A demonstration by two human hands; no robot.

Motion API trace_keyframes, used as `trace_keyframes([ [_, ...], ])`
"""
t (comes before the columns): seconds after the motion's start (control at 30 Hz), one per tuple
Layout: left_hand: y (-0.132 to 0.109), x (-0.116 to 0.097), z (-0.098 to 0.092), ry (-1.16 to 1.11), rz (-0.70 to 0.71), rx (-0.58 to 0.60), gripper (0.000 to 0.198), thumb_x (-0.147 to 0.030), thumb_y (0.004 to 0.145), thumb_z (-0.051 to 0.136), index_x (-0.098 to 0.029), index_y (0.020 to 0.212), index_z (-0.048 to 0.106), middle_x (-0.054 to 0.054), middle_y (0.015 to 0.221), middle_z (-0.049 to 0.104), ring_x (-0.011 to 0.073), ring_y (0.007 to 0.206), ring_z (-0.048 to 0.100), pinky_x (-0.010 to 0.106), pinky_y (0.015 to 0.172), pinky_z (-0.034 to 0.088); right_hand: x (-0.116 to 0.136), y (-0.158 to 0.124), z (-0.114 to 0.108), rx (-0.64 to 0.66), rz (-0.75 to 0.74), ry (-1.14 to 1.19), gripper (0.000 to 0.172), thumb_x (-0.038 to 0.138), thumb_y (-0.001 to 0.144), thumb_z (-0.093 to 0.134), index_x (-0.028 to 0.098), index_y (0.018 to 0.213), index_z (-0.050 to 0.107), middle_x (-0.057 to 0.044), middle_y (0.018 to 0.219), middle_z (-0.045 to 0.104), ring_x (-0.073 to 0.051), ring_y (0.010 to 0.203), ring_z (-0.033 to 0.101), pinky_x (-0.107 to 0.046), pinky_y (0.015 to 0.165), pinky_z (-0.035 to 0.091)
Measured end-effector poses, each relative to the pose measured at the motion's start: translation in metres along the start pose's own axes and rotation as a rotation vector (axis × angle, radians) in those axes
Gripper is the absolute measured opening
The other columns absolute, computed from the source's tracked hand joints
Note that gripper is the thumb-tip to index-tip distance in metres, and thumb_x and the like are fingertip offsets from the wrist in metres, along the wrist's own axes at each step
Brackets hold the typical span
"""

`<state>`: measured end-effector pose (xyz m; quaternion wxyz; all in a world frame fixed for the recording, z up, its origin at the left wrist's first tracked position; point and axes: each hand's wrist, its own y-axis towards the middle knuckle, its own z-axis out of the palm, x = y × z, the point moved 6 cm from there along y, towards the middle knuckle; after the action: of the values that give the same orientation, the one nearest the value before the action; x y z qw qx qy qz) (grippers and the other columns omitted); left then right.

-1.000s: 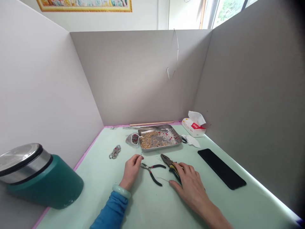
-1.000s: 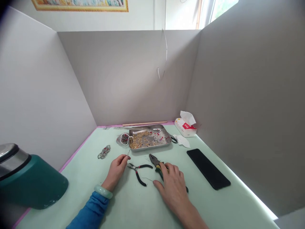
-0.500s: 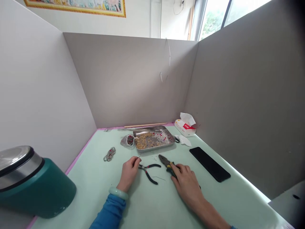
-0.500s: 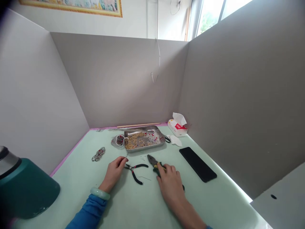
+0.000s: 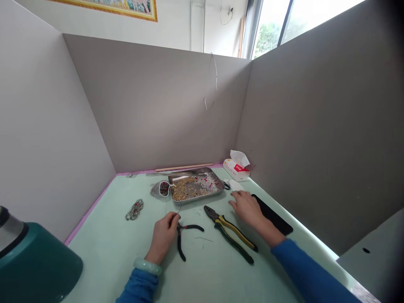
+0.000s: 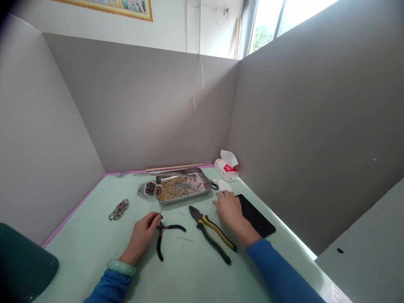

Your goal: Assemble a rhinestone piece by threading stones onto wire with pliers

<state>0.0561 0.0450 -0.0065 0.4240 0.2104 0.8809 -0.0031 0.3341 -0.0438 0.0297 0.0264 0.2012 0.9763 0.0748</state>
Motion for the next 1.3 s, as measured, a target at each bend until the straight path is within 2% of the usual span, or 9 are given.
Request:
trace_keyframes([
  [0.07,0.000,0.001,0.000,0.016,-0.001,0.003,0.034,-0.044,0.082,0.038,-0.019,0.079,0.061,0.003,0.067,0.065,0.0179,0.064,0.057,0.027,0.064,0.039,-0.018,0.036,0.003,0.007,0.053,-0.034,0.027,0.029,0.090,0.049,0.013,0.109,0.060,-0.015,0.107,0.059,-0.028,0.104,0.052,-0.038,0.081,0.043],
  [0.13,0.000,0.001,0.001,0.020,0.001,0.002,0.034,-0.044,0.082,0.037,-0.019,0.079,0.060,0.002,0.066,0.064,0.0178,0.064,0.056,0.027,0.064,0.039,-0.030,0.066,0.012,0.015,0.084,-0.059,0.026,0.030,0.091,0.050,0.014,0.111,0.057,-0.011,0.109,0.059,-0.023,0.100,0.056,-0.039,0.082,0.046],
  [0.27,0.001,0.002,0.001,0.011,0.004,0.004,0.034,-0.044,0.083,0.037,-0.019,0.079,0.060,0.002,0.066,0.063,0.0172,0.064,0.056,0.026,0.063,0.039,-0.042,0.095,0.034,0.028,0.107,-0.089,0.031,0.032,0.090,0.053,0.016,0.117,0.053,-0.008,0.117,0.055,-0.019,0.097,0.058,-0.040,0.082,0.050],
  [0.47,0.001,0.002,0.001,0.017,-0.007,0.013,0.034,-0.044,0.084,0.036,-0.019,0.078,0.059,0.001,0.063,0.061,0.0165,0.061,0.054,0.026,0.062,0.039,-0.056,0.104,0.043,-0.019,0.170,-0.113,0.030,0.031,0.090,0.053,0.015,0.116,0.054,-0.009,0.116,0.056,-0.020,0.097,0.058,-0.039,0.082,0.050],
  [0.63,0.002,0.004,0.004,0.026,-0.014,0.033,0.034,-0.044,0.084,0.036,-0.019,0.078,0.059,0.000,0.062,0.060,0.0165,0.061,0.054,0.026,0.061,0.038,-0.040,0.112,0.037,-0.055,0.089,-0.113,0.030,0.031,0.090,0.053,0.016,0.116,0.054,-0.009,0.118,0.055,-0.020,0.099,0.057,-0.040,0.083,0.049],
  [0.83,0.003,0.005,0.005,0.041,-0.009,0.035,0.035,-0.044,0.084,0.035,-0.019,0.078,0.059,0.000,0.062,0.059,0.0163,0.060,0.053,0.026,0.061,0.039,-0.021,0.122,0.053,0.084,0.030,-0.079,0.030,0.031,0.090,0.053,0.016,0.116,0.054,-0.008,0.116,0.056,-0.020,0.097,0.058,-0.040,0.082,0.050],
  [1.03,0.004,0.004,0.005,0.046,0.005,0.029,0.035,-0.044,0.084,0.036,-0.020,0.078,0.060,0.001,0.064,0.062,0.0165,0.060,0.054,0.026,0.060,0.040,-0.034,0.137,0.055,0.191,0.063,-0.025,0.031,0.031,0.090,0.053,0.016,0.117,0.053,-0.008,0.116,0.056,-0.020,0.097,0.058,-0.040,0.081,0.050],
  [1.2,0.004,0.004,0.005,0.046,0.009,0.030,0.034,-0.044,0.084,0.037,-0.020,0.078,0.061,0.000,0.062,0.063,0.0167,0.059,0.056,0.026,0.060,0.040,-0.053,0.133,0.038,0.146,0.073,-0.031,0.032,0.031,0.090,0.053,0.016,0.117,0.053,-0.008,0.116,0.056,-0.020,0.097,0.058,-0.040,0.081,0.050],
  [1.3,0.003,0.004,0.004,0.047,0.010,0.024,0.034,-0.044,0.084,0.037,-0.020,0.078,0.061,0.000,0.062,0.063,0.0167,0.060,0.056,0.026,0.060,0.040,-0.062,0.125,0.037,0.127,0.069,-0.039,0.032,0.031,0.090,0.054,0.015,0.117,0.053,-0.008,0.116,0.056,-0.020,0.098,0.058,-0.040,0.082,0.050],
])
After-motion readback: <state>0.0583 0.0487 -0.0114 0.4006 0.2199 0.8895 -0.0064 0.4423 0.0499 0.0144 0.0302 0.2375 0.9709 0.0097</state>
